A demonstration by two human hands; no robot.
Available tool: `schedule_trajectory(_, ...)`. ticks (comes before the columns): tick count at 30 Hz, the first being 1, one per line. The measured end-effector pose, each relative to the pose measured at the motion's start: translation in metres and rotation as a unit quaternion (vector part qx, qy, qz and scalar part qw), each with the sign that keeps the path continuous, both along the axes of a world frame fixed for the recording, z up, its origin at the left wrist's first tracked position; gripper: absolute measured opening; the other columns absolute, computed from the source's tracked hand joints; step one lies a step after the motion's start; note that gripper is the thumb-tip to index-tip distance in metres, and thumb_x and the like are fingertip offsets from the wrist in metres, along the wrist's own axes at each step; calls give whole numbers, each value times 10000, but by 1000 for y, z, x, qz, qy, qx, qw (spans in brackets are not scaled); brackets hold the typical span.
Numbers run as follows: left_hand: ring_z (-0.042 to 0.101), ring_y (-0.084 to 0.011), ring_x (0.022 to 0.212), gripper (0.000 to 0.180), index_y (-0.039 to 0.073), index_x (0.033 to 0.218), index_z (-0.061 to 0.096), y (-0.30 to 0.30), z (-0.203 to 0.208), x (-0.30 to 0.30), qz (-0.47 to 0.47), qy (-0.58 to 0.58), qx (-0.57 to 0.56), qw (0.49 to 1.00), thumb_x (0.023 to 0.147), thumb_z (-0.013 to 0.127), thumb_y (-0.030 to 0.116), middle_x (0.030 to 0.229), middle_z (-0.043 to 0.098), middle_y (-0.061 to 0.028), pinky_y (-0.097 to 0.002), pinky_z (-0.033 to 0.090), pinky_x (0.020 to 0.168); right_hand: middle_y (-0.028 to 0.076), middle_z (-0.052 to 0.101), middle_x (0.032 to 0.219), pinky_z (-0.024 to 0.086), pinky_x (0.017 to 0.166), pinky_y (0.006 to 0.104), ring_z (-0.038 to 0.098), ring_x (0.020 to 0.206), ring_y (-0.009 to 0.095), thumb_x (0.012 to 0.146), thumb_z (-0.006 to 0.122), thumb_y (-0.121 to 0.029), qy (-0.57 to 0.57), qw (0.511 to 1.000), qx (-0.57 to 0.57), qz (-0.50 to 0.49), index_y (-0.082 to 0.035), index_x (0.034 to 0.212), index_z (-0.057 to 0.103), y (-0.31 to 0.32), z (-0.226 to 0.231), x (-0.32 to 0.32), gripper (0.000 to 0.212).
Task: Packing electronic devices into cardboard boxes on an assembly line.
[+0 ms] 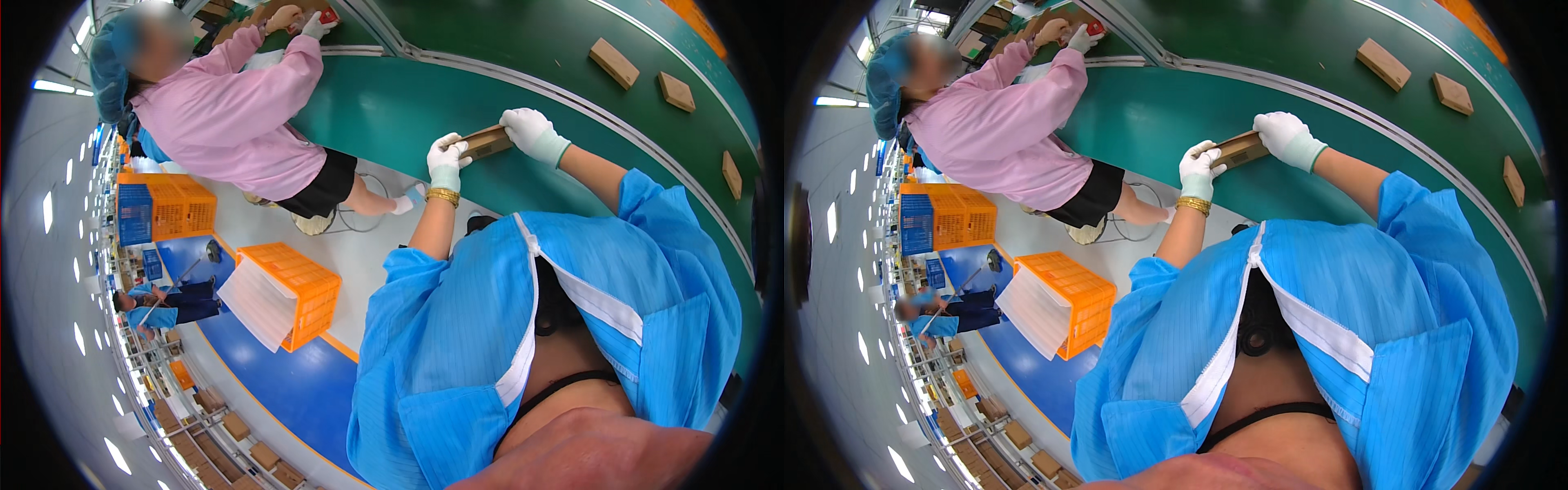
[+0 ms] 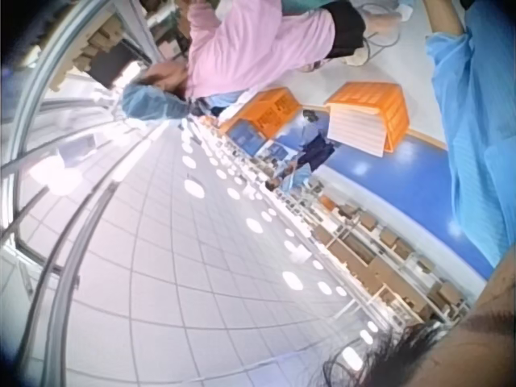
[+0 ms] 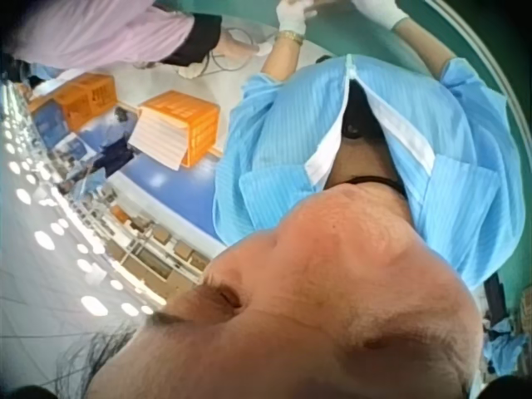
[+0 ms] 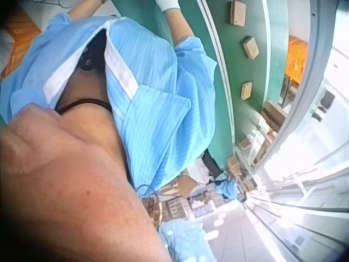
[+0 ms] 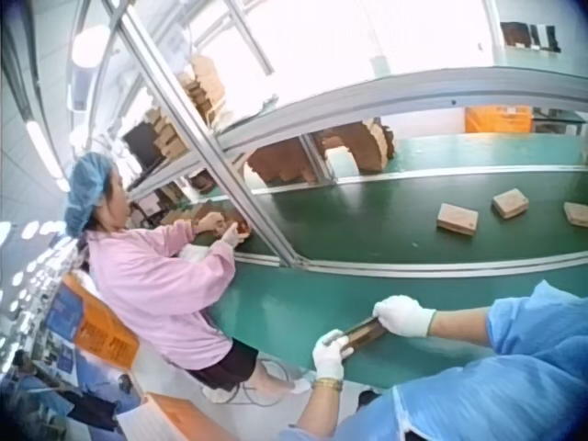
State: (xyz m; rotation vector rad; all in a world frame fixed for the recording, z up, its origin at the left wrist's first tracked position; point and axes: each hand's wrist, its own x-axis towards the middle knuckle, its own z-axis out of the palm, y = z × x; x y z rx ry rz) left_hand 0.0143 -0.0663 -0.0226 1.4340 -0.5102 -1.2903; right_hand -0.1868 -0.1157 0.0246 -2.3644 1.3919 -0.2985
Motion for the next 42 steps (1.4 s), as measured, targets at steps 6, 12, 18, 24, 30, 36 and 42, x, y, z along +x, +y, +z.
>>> schedule_trajectory(6, 636, -265, 820, 171, 117, 924, 709, 2, 41, 31, -122, -634, -141, 751, 759, 685, 156, 887, 654, -97, -376, 519, 752, 171, 649, 913, 493, 805, 422, 614, 903, 352, 794, 540, -70, -60, 990, 125, -36, -39, 905, 648, -13, 16, -1, 158)
schedule_trajectory(12, 669, -279, 779, 202, 88, 917, 729, -30, 63, 45, -323, -470, 28, 821, 738, 683, 169, 818, 700, -125, -361, 527, 745, 159, 642, 829, 508, 721, 389, 626, 802, 319, 723, 596, -50, -44, 987, 155, -16, -16, 870, 662, -38, 10, 5, 165)
schedule_trajectory(18, 666, -280, 763, 187, 61, 918, 723, -19, 64, 37, -276, -354, 73, 891, 744, 663, 93, 793, 691, -133, -352, 532, 725, 156, 648, 879, 500, 778, 399, 618, 870, 329, 760, 586, -62, -53, 985, 162, -22, -41, 868, 656, -33, 14, 3, 130)
schedule_trajectory(24, 614, -241, 785, 290, 45, 1029, 645, 20, 13, 35, -195, -543, -192, 794, 746, 679, 99, 949, 591, -124, -358, 514, 725, 102, 598, 898, 483, 808, 413, 570, 934, 319, 764, 653, -115, -182, 983, -8, 2, -75, 986, 605, 8, -22, -10, 230)
schedule_trajectory(30, 543, -298, 920, 317, 56, 937, 596, 5, 17, 35, -183, -635, -271, 700, 655, 734, 95, 949, 555, -118, -420, 483, 793, 61, 547, 907, 468, 806, 402, 514, 922, 275, 675, 710, -110, -117, 986, -104, 58, -103, 964, 609, -12, -34, -13, 306)
schedule_trajectory(36, 630, -379, 946, 442, 82, 1078, 449, -46, 41, 29, -487, -603, 50, 630, 726, 711, 136, 1062, 567, -152, -434, 528, 824, 76, 556, 926, 462, 827, 395, 503, 961, 275, 643, 704, -76, 18, 996, 24, 81, -104, 953, 581, -30, 1, 9, 335)
schedule_trajectory(42, 640, -327, 903, 564, 133, 1137, 433, -38, 29, 13, -452, -673, 27, 585, 697, 771, 233, 1052, 555, -130, -426, 540, 748, 113, 547, 975, 494, 773, 401, 572, 933, 296, 626, 754, -123, 128, 986, -29, 106, -94, 1054, 501, -28, -27, 17, 498)
